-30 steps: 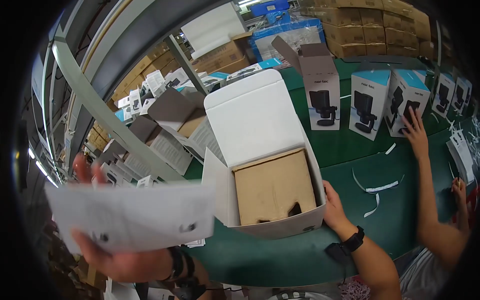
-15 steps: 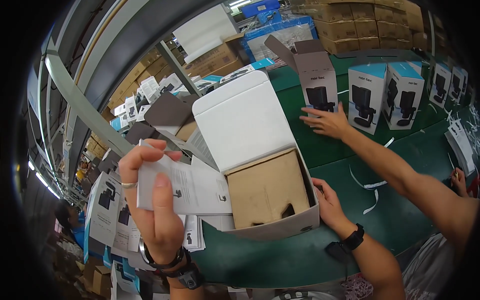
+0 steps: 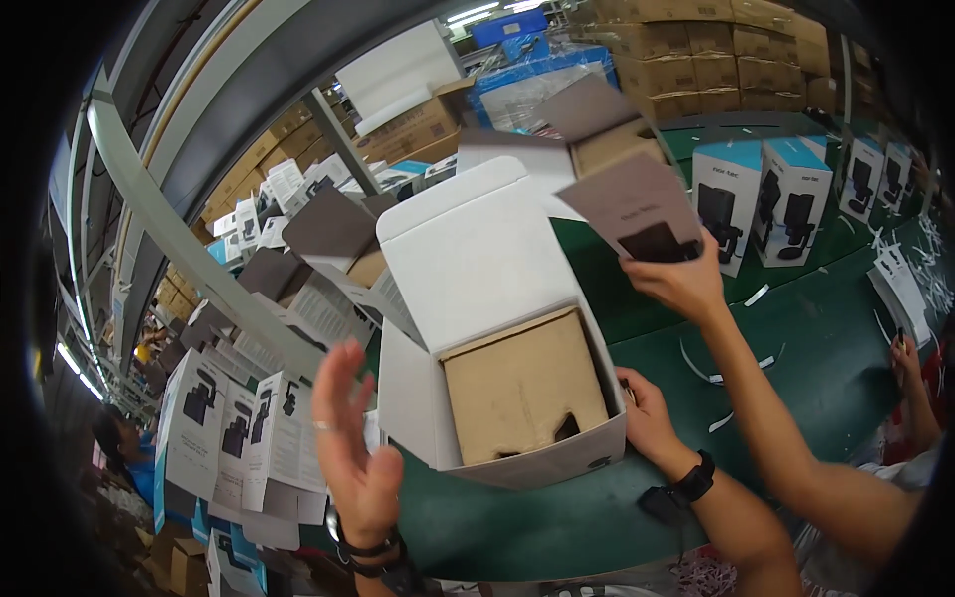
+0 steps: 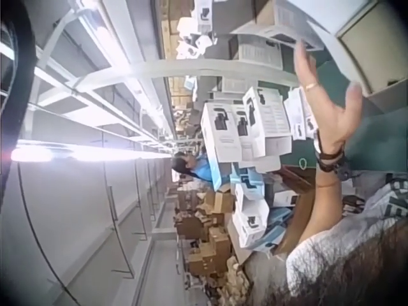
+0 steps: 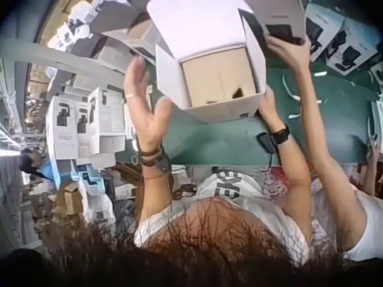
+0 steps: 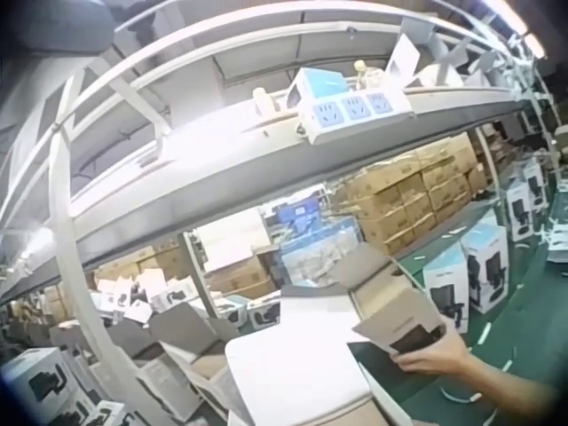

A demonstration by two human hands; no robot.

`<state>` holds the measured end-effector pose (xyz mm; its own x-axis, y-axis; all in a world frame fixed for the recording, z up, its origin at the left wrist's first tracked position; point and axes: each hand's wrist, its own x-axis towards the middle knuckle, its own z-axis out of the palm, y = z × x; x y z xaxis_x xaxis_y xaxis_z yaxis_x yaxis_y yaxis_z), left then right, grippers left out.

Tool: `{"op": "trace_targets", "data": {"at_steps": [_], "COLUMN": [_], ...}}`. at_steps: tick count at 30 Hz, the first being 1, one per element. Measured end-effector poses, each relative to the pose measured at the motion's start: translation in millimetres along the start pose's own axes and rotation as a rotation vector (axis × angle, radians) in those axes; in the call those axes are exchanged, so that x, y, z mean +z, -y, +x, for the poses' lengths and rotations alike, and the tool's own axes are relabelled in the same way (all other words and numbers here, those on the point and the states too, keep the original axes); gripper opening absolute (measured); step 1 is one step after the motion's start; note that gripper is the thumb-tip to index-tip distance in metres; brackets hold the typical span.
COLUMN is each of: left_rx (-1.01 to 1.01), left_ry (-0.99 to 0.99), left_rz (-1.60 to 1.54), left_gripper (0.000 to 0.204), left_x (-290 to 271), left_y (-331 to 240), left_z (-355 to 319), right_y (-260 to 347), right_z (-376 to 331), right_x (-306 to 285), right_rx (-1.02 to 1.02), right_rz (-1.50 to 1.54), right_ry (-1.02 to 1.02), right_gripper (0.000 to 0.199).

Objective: The person places a manual into a white box, folds the inner flaps, and peels adhesive strips to seal the blue lid. They then press the lid down by hand and set the finished box aside on the table.

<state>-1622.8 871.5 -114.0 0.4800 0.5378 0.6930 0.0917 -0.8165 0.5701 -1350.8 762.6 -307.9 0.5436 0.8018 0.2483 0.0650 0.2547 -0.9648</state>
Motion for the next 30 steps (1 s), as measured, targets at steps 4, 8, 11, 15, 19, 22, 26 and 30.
{"op": "trace_targets", "data": {"at_steps": [4, 8, 11, 15, 19, 22, 26, 30], "left_rx": [0.054, -0.121, -0.028, 0.314, 0.464, 0.48, 0.455, 0.446], "left_ry": [-0.096, 0.493, 0.702, 0.322, 0.126, 0.122, 0.124, 0.098], "left_rz": [0.038, 0.434, 0.564, 0.669, 0.633, 0.602, 0.566, 0.554], "left_gripper": [0.081, 0.06, 0.053, 0.052, 0.05, 0.05, 0.046, 0.042], "left_x": [26.2, 5.6, 44.3, 67.6, 69.4, 65.2, 58.9, 50.1], "left_y": [-7.5, -105.4, -91.4, -48.0, -41.4, -37.0, -31.4, -30.7], "left_z": [-24.6, 27.3, 17.1, -15.1, -18.3, -16.7, -14.7, -23.0], "right_y": [56.3, 173.7, 183.4, 195.1, 210.9, 196.4, 192.6, 196.0], "right_z": [4.2, 4.2, -0.6, 11.3, 44.7, 71.3, 80.6, 75.6], "right_x": [-24.2, 3.6, -15.0, -10.5, -5.3, 2.3, 10.7, 15.1], "right_rx": [-0.103, -0.533, -0.698, -0.522, -0.383, -0.53, -0.569, -0.351], "right_rz": [-0.142, -0.168, -0.492, -0.56, -0.775, -0.897, -0.975, -0.807], "right_ry": [-0.063, 0.173, 0.388, 0.383, 0.191, 0.166, 0.201, 0.297], "right_gripper": [0.038, 0.046, 0.043, 0.031, 0.018, 0.018, 0.018, 0.019]}}
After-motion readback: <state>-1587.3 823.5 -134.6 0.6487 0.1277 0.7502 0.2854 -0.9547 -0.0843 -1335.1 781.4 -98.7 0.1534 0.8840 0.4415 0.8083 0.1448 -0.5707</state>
